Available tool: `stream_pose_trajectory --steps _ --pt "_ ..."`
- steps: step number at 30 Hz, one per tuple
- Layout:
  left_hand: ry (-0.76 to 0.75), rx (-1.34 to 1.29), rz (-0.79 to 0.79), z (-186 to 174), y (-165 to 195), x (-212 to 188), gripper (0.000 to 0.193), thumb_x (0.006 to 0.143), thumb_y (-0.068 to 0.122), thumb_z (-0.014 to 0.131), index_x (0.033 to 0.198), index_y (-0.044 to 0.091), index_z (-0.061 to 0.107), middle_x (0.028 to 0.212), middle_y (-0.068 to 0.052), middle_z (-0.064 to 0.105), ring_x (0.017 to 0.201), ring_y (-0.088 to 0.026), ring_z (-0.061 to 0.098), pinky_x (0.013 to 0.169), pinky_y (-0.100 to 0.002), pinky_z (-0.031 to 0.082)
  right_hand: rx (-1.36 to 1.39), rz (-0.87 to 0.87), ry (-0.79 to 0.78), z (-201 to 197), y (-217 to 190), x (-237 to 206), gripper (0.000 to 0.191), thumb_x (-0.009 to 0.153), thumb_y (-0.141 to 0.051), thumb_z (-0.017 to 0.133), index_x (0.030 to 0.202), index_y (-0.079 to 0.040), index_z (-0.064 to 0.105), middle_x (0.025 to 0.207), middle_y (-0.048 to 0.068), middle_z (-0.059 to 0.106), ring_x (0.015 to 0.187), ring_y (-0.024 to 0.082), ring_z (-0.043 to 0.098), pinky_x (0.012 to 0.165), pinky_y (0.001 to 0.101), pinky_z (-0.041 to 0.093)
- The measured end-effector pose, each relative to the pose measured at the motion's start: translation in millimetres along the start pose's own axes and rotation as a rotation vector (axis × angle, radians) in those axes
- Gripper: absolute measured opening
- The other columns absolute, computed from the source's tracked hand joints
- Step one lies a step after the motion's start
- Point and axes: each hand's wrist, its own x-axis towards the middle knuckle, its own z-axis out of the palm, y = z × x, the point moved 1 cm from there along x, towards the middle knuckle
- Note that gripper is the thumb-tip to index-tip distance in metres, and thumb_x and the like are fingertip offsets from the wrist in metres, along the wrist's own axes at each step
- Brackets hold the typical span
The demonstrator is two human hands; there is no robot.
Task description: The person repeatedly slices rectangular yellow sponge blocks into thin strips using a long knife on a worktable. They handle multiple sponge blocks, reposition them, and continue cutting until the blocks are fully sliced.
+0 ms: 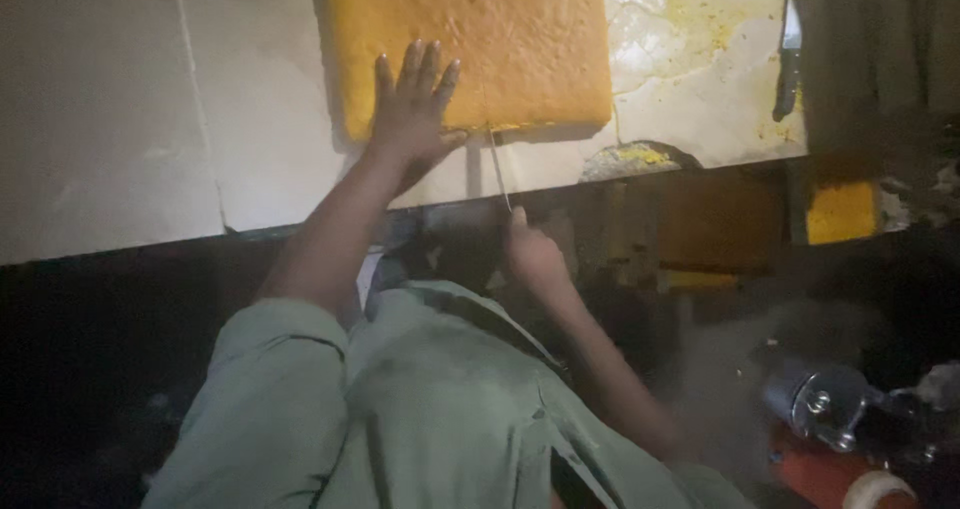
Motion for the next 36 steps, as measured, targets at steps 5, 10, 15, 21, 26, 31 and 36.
stream_pose_trajectory --steps 5,10,15,21,26,31,36 --pt "-0.028 -0.027 0.06 15.7 -30.8 9.5 0.105 0.088 0.062 0.067 0.166 0.016 0.016 0.173 -0.019 0.001 0.159 -0.036 -0.003 0.123 -0.067 -0.002 0.03 -0.089 0.129 5.2 -11.0 33.4 0.03 0.101 -0.016 0.046 0.125 0.002 0.044 0.082 0.031 0.07 0.079 0.052 0.066 0.073 0.0638 0.05" --pt "0.21 -0.276 -0.009 29.9 -99.5 -34.4 0.106 0.081 0.058 0.077 0.165 0.018 0.024 0.171 -0.028 0.009 0.159 -0.046 0.004 0.124 -0.071 0.007 0.071 -0.071 0.285 -47.2 -89.5 109.4 0.044 0.096 -0.013 0.053 0.135 0.005 0.04 0.077 0.03 0.068 0.072 0.051 0.066 0.066 0.0626 0.051" --pt "0.323 -0.372 -0.037 43.3 -131.5 -41.2 0.108 0.083 0.057 0.082 0.163 0.022 0.019 0.165 -0.033 0.011 0.154 -0.052 0.006 0.121 -0.073 0.008 0.071 -0.17 0.31 -73.1 -165.5 217.3 0.051 0.088 -0.014 0.06 0.13 0.006 0.039 0.072 0.028 0.067 0.069 0.05 0.067 0.063 0.0614 0.051" --pt "0.078 -0.242 -0.096 45.3 -135.5 -27.0 0.102 0.084 0.028 0.074 0.166 0.022 0.014 0.163 -0.038 0.01 0.154 -0.056 0.005 0.121 -0.071 0.006 0.111 -0.12 0.326 -80.0 -192.8 272.5 0.033 0.089 -0.012 0.059 0.116 -0.001 0.043 0.073 0.028 0.067 0.07 0.052 0.065 0.066 0.063 0.05" --pt "0.21 -0.371 -0.041 48.4 -139.9 -28.0 0.096 0.088 0.024 0.069 0.166 0.018 0.013 0.162 -0.04 0.014 0.154 -0.056 0.005 0.121 -0.073 0.004 0.079 -0.032 0.243 -71.4 -192.6 272.0 0.034 0.093 -0.013 0.055 0.121 0.001 0.041 0.074 0.03 0.067 0.072 0.052 0.067 0.067 0.063 0.051" --pt "0.166 -0.089 -0.033 54.0 -139.9 -29.8 0.093 0.093 0.028 0.071 0.17 0.017 0.02 0.167 -0.037 0.02 0.159 -0.055 0.01 0.125 -0.071 0.01 0.101 -0.101 0.259 -90.4 -197.5 271.7 0.036 0.087 -0.01 0.057 0.12 0.001 0.045 0.079 0.031 0.069 0.074 0.051 0.068 0.065 0.0609 0.052" --pt "0.253 -0.271 -0.075 44.3 -129.1 -34.9 0.106 0.077 0.057 0.081 0.163 0.021 0.031 0.157 -0.037 0.026 0.151 -0.056 0.015 0.118 -0.073 0.014 0.225 0.01 0.033 -127.1 -217.5 262.1 0.033 0.094 -0.012 0.052 0.124 0.0 0.045 0.093 0.031 0.069 0.077 0.048 0.071 0.065 0.0553 0.059"
